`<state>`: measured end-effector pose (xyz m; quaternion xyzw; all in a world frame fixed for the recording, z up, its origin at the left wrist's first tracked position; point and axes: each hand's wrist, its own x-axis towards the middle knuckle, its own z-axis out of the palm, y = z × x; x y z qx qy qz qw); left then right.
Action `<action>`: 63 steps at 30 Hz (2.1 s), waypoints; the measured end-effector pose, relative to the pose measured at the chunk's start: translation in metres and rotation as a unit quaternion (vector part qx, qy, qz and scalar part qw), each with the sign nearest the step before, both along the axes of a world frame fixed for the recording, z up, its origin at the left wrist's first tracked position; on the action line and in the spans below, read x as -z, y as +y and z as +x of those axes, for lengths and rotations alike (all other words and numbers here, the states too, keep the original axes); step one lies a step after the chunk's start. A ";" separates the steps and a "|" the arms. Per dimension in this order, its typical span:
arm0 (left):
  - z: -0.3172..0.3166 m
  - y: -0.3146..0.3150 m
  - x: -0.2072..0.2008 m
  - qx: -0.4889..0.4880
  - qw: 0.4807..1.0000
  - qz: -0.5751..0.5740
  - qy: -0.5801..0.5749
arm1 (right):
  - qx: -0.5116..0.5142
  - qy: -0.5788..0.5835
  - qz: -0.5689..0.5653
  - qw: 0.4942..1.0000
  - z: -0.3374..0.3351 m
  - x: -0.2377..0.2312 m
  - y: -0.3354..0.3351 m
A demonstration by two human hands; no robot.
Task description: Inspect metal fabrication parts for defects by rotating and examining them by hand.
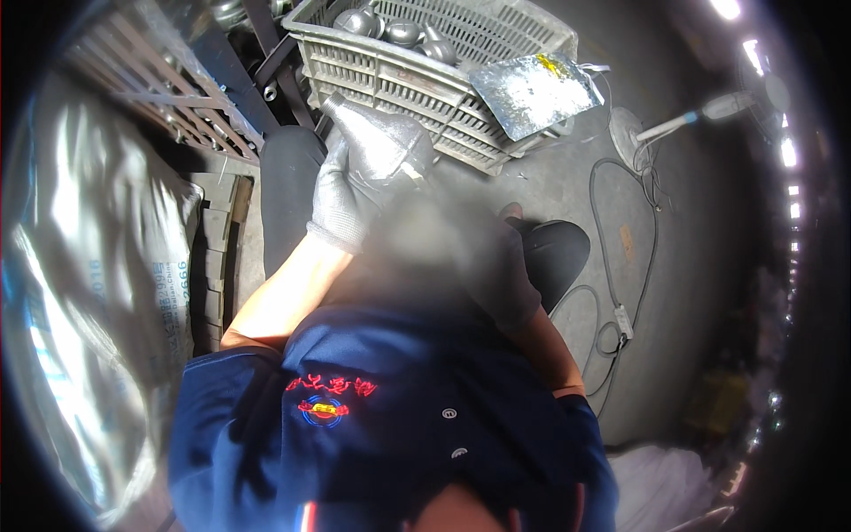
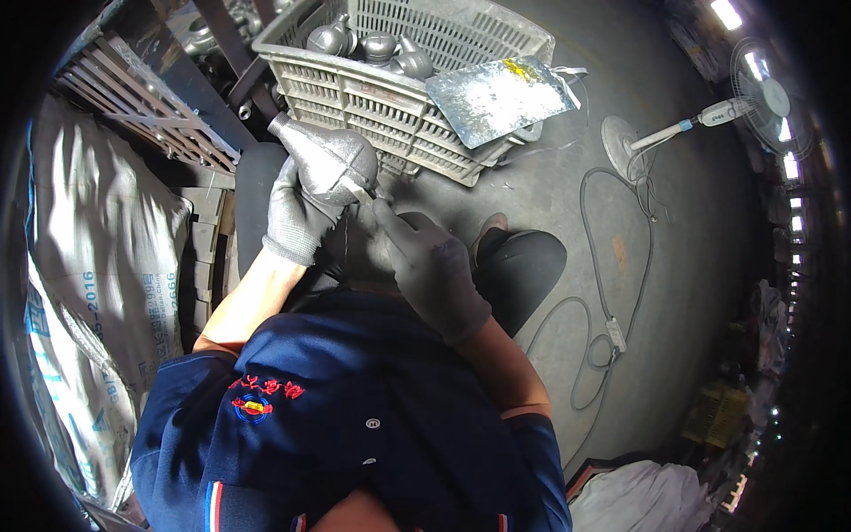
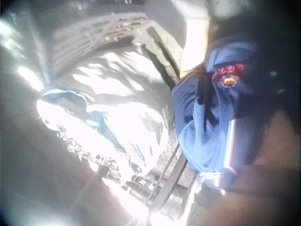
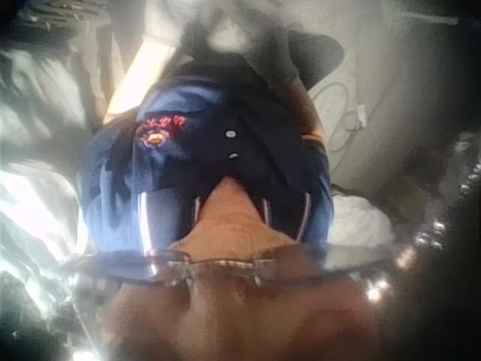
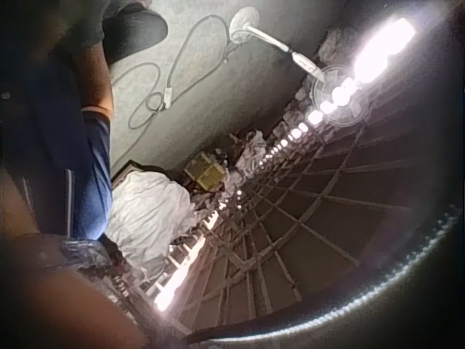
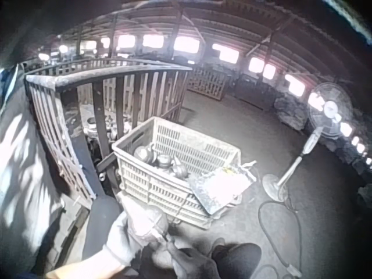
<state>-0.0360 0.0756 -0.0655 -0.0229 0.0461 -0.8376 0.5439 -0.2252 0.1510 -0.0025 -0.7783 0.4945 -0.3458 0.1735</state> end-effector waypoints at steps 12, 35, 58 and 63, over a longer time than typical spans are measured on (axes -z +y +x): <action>-0.006 0.006 -0.024 -0.046 0.984 0.024 -0.173 | -0.033 -0.089 0.078 0.992 -0.013 -0.014 0.003; 0.004 -0.002 -0.003 -0.010 1.000 -0.007 -0.002 | -0.037 0.010 0.008 0.999 -0.014 -0.014 0.000; -0.007 0.004 -0.022 -0.044 0.974 0.089 -0.203 | -0.035 -0.005 0.032 0.999 -0.023 -0.006 0.001; 0.000 0.000 -0.012 0.017 0.965 0.048 -0.257 | -0.034 -0.062 0.001 0.998 -0.027 0.001 -0.014</action>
